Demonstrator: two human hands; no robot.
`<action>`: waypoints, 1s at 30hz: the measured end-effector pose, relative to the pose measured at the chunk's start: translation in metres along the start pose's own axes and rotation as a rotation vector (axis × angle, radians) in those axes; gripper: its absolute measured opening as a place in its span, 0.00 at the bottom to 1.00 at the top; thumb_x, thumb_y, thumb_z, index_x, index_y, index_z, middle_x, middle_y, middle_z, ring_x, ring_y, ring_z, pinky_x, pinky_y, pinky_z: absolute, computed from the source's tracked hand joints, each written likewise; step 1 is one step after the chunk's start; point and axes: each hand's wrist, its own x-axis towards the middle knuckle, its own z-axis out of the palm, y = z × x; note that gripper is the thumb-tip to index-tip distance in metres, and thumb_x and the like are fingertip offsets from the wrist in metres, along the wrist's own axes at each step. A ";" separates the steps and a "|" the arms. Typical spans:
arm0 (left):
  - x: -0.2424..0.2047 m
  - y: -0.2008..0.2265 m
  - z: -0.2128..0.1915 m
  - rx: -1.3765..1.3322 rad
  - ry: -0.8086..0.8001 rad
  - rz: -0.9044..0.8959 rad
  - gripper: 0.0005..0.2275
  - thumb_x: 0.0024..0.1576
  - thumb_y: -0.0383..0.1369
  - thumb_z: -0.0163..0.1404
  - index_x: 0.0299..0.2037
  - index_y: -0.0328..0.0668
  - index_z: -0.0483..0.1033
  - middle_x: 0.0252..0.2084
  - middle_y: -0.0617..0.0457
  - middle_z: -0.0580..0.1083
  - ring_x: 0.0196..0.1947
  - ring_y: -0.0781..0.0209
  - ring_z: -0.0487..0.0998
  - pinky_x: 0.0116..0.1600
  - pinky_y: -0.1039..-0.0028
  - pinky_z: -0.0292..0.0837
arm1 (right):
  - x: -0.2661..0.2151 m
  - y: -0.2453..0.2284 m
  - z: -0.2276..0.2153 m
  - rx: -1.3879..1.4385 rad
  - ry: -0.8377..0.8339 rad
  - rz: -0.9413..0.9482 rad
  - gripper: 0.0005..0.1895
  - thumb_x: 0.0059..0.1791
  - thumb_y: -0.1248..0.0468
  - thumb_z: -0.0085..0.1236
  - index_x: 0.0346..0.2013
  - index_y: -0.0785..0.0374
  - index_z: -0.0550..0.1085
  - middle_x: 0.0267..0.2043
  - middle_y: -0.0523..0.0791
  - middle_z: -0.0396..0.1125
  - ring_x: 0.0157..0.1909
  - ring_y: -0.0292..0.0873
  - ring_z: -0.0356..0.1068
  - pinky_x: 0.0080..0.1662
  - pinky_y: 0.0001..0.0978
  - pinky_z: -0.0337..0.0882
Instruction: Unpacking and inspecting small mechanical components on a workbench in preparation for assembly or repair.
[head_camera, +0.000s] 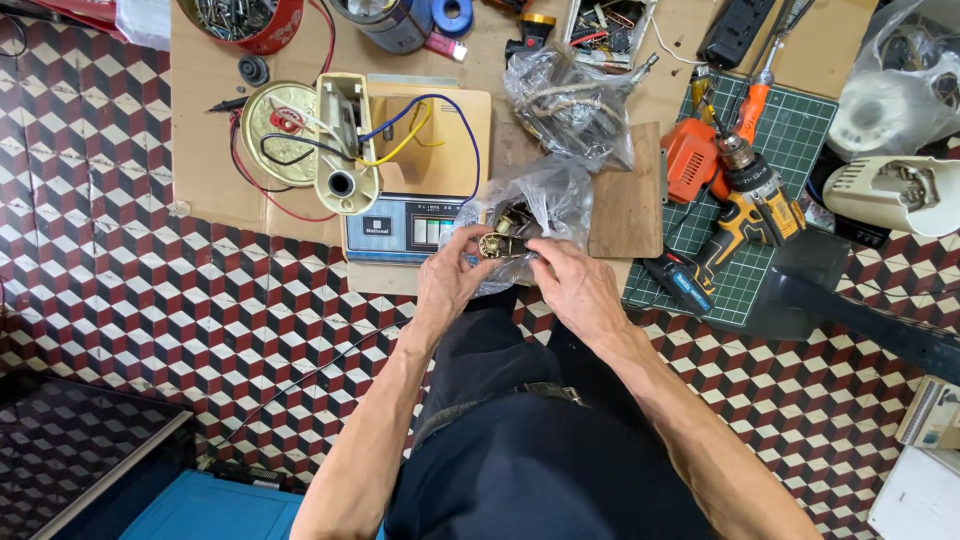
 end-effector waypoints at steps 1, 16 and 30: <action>0.000 0.000 0.000 -0.001 0.002 -0.002 0.21 0.52 0.36 0.64 0.56 0.53 0.75 0.33 0.56 0.75 0.21 0.66 0.73 0.29 0.70 0.71 | 0.000 -0.002 0.001 0.000 -0.003 -0.002 0.14 0.51 0.64 0.57 0.51 0.61 0.75 0.46 0.50 0.74 0.42 0.54 0.75 0.43 0.43 0.74; -0.002 0.007 -0.001 -0.055 0.028 -0.010 0.20 0.50 0.35 0.64 0.53 0.52 0.76 0.32 0.59 0.76 0.21 0.69 0.72 0.29 0.73 0.69 | 0.004 -0.020 0.008 -0.027 -0.088 -0.029 0.14 0.52 0.65 0.56 0.52 0.59 0.77 0.37 0.48 0.70 0.34 0.52 0.73 0.38 0.43 0.73; 0.000 0.012 -0.002 -0.135 -0.013 -0.108 0.20 0.51 0.35 0.64 0.54 0.52 0.77 0.32 0.59 0.74 0.22 0.69 0.70 0.30 0.74 0.69 | 0.002 -0.019 0.011 -0.063 -0.096 -0.011 0.18 0.52 0.63 0.55 0.57 0.60 0.74 0.39 0.51 0.69 0.35 0.56 0.73 0.38 0.47 0.72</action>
